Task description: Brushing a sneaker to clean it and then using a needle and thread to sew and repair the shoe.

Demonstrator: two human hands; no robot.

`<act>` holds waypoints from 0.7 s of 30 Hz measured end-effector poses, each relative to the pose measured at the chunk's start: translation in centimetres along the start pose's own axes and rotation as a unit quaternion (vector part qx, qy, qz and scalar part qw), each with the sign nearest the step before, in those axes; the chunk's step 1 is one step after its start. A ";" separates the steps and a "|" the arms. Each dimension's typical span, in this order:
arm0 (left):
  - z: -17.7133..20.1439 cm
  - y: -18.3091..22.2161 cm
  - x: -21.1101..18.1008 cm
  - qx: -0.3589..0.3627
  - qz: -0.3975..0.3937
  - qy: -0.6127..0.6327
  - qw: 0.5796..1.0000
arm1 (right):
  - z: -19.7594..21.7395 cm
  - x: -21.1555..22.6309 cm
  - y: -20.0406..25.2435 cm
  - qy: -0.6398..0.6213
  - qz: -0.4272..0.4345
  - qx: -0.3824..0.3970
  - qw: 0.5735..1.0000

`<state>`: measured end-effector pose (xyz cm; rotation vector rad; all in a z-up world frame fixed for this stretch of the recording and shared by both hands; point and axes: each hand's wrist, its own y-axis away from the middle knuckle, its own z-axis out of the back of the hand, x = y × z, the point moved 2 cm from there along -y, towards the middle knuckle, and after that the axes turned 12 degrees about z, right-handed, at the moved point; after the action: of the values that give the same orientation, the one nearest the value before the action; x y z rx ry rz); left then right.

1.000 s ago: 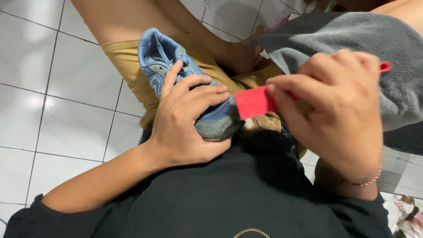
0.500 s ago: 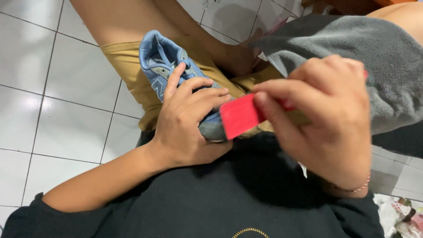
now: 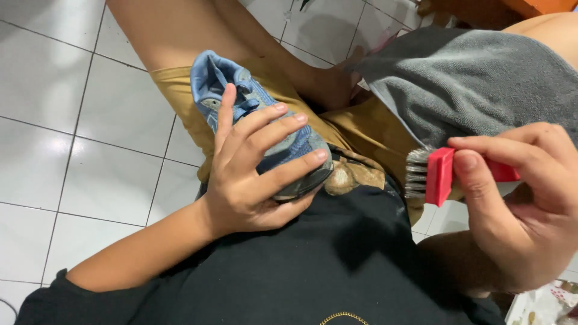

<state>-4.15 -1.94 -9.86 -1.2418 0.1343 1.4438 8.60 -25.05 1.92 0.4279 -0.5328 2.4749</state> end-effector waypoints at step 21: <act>2.7 2.0 2.2 -0.093 -0.009 -0.037 0.995 | -1.7 1.5 -1.3 -0.027 0.058 0.013 0.998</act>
<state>-6.80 0.68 -11.35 -1.3339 -0.0635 1.5108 7.89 -22.65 1.42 0.4886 -0.5614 2.5905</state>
